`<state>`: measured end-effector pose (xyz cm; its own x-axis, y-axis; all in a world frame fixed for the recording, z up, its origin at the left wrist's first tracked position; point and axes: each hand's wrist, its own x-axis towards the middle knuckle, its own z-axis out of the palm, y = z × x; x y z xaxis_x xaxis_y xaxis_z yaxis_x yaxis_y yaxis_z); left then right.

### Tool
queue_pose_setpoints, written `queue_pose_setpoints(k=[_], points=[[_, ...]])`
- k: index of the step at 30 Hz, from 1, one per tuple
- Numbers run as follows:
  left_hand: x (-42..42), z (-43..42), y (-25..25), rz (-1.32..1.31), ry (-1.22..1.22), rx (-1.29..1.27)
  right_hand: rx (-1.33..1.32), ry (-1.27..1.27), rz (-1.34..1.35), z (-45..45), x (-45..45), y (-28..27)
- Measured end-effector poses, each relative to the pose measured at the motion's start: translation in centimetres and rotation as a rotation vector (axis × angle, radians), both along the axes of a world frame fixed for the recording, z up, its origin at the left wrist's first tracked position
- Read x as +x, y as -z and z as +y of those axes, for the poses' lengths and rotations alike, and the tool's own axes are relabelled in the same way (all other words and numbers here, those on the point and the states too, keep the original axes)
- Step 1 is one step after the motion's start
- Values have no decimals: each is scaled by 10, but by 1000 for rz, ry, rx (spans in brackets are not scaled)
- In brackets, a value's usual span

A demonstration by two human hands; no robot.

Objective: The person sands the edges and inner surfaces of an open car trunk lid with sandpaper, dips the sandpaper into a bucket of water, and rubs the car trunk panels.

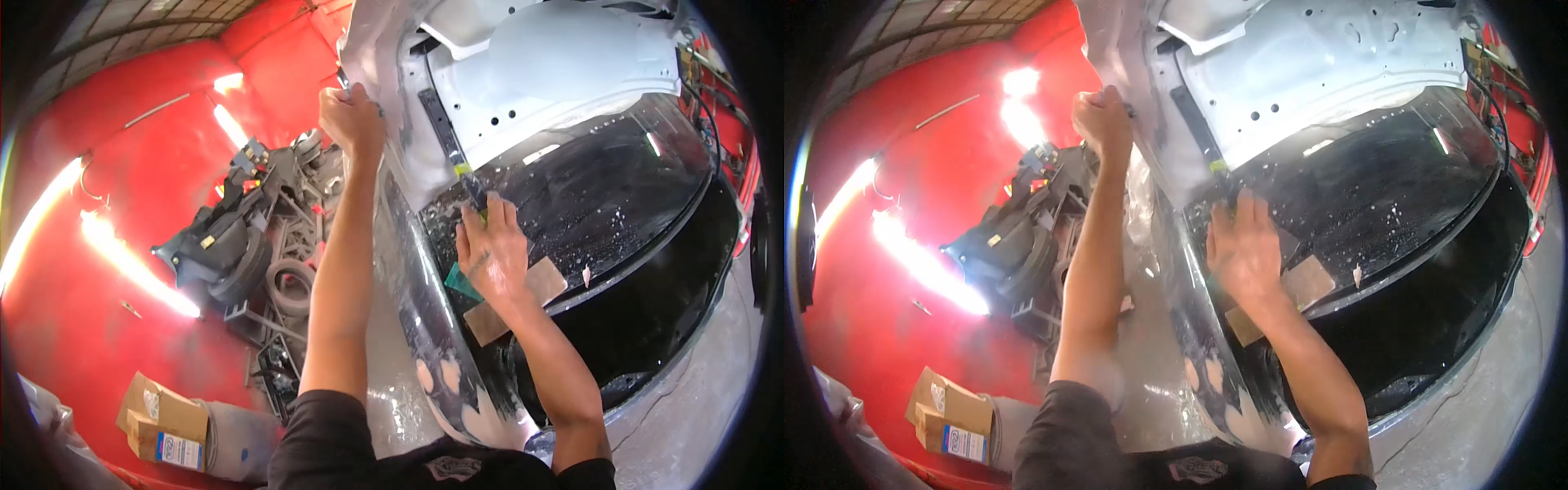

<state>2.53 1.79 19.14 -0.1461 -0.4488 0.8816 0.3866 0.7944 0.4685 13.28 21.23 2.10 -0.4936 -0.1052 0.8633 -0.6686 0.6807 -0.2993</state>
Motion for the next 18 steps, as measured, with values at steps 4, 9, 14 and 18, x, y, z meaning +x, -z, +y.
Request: queue_pose_setpoints(k=[4,9,14,18], points=[[-7,-5,-8,44,-51,-90,-11,2,68,1,1,2],[-17,1,-6,111,-75,-112,-36,0,89,1,-6,3],[-9,-5,-19,66,-91,-180,-49,-26,80,1,2,5],[-6,-2,-19,119,-35,-183,-51,-24,81,0,0,5]])
